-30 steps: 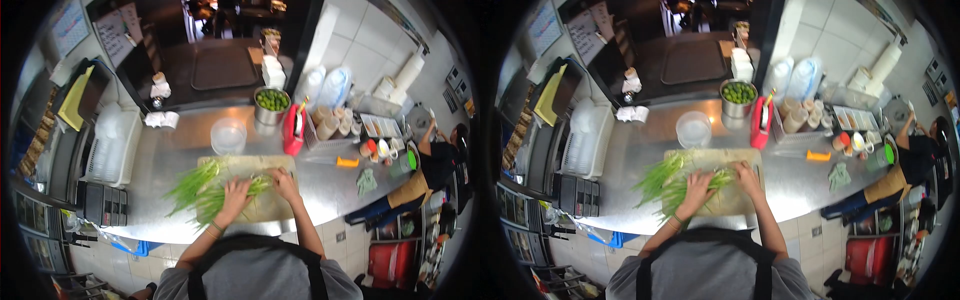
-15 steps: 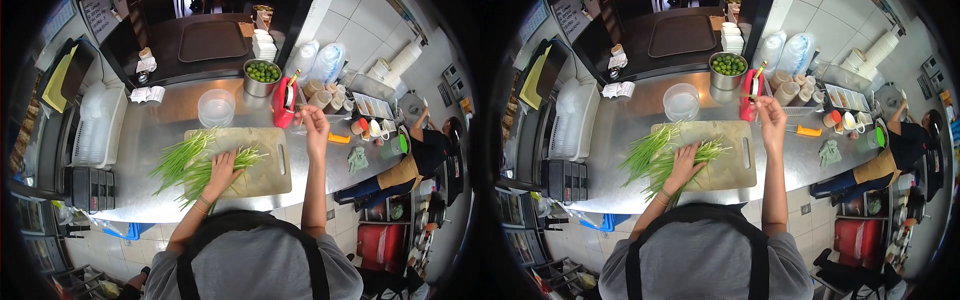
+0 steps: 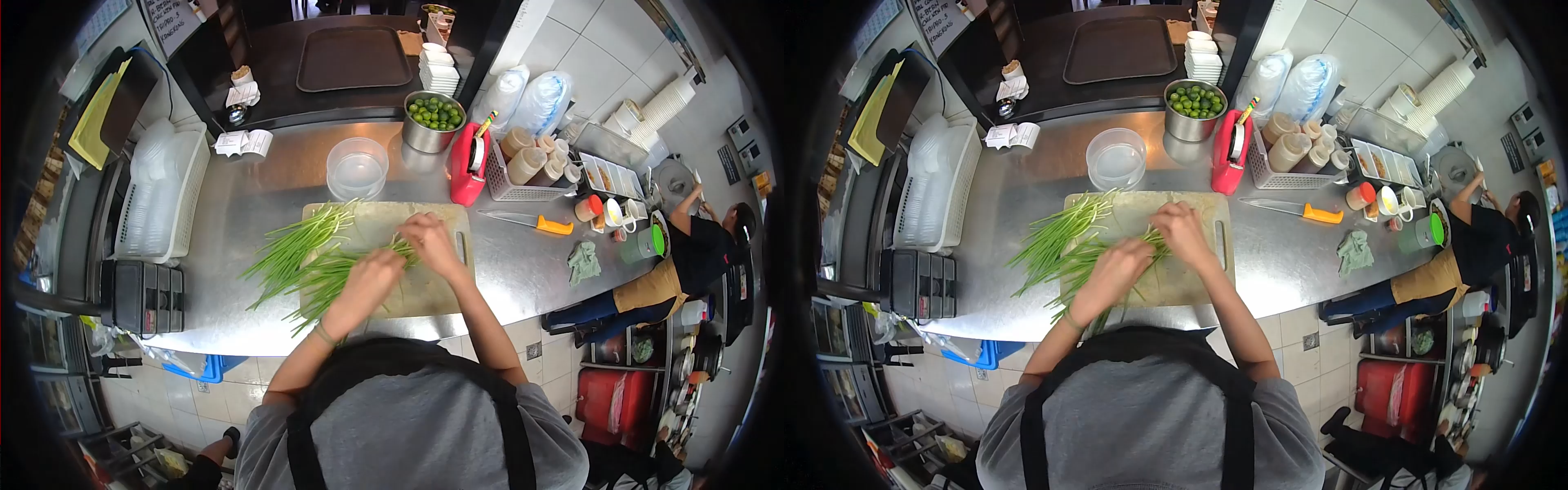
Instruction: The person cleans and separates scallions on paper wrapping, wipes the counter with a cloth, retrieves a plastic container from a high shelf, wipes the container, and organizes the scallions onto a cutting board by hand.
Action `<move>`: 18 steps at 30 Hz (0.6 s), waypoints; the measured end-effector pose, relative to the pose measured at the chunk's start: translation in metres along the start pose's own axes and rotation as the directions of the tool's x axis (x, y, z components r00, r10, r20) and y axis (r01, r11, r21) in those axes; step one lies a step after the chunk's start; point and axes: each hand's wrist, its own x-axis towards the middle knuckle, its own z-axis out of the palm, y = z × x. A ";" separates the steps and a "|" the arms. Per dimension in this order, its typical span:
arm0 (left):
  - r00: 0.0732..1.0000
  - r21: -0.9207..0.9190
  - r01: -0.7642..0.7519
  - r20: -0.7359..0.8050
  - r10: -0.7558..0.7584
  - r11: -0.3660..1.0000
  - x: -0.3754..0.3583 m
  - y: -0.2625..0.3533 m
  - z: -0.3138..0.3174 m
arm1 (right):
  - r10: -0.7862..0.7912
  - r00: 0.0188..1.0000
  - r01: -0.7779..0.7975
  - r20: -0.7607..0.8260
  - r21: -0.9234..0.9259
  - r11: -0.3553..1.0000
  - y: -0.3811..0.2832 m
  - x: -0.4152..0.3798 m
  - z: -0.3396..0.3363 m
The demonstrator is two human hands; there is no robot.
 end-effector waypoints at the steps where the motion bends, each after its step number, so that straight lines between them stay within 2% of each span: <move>1: 0.991 0.070 0.002 -0.135 0.008 0.998 0.006 -0.016 0.019 | 0.039 0.999 -0.039 -0.008 -0.011 0.999 0.008 0.002 -0.005; 3: 0.966 0.061 0.046 -0.256 -0.029 0.997 0.014 -0.032 0.041 | 0.119 0.992 -0.120 -0.029 -0.035 0.992 0.027 0.000 -0.012; 4: 0.948 0.053 0.067 -0.315 -0.047 0.996 0.017 -0.038 0.051 | 0.147 0.989 -0.146 0.017 -0.056 0.988 0.035 -0.002 -0.011; 6: 0.956 0.054 0.073 -0.288 -0.054 0.996 0.019 -0.039 0.058 | 0.205 0.972 -0.194 0.111 -0.102 0.976 0.048 -0.008 -0.005; 9: 0.955 0.049 0.111 -0.283 -0.092 0.993 0.021 -0.040 0.065 | 0.194 0.964 -0.167 0.180 -0.156 0.974 0.057 -0.011 0.000; 12: 0.958 0.039 0.157 -0.248 -0.142 0.987 0.020 -0.044 0.069 | 0.108 0.979 -0.087 0.175 -0.121 0.989 0.066 -0.003 -0.010; 16: 0.961 0.032 0.176 -0.221 -0.165 0.984 0.020 -0.046 0.070 | 0.042 0.999 -0.046 -0.033 -0.150 0.988 0.056 0.017 -0.057; 18: 0.954 -0.037 0.137 -0.264 -0.141 0.990 0.018 -0.048 0.059 | 0.035 0.990 -0.053 -0.133 -0.133 0.990 0.036 0.026 -0.092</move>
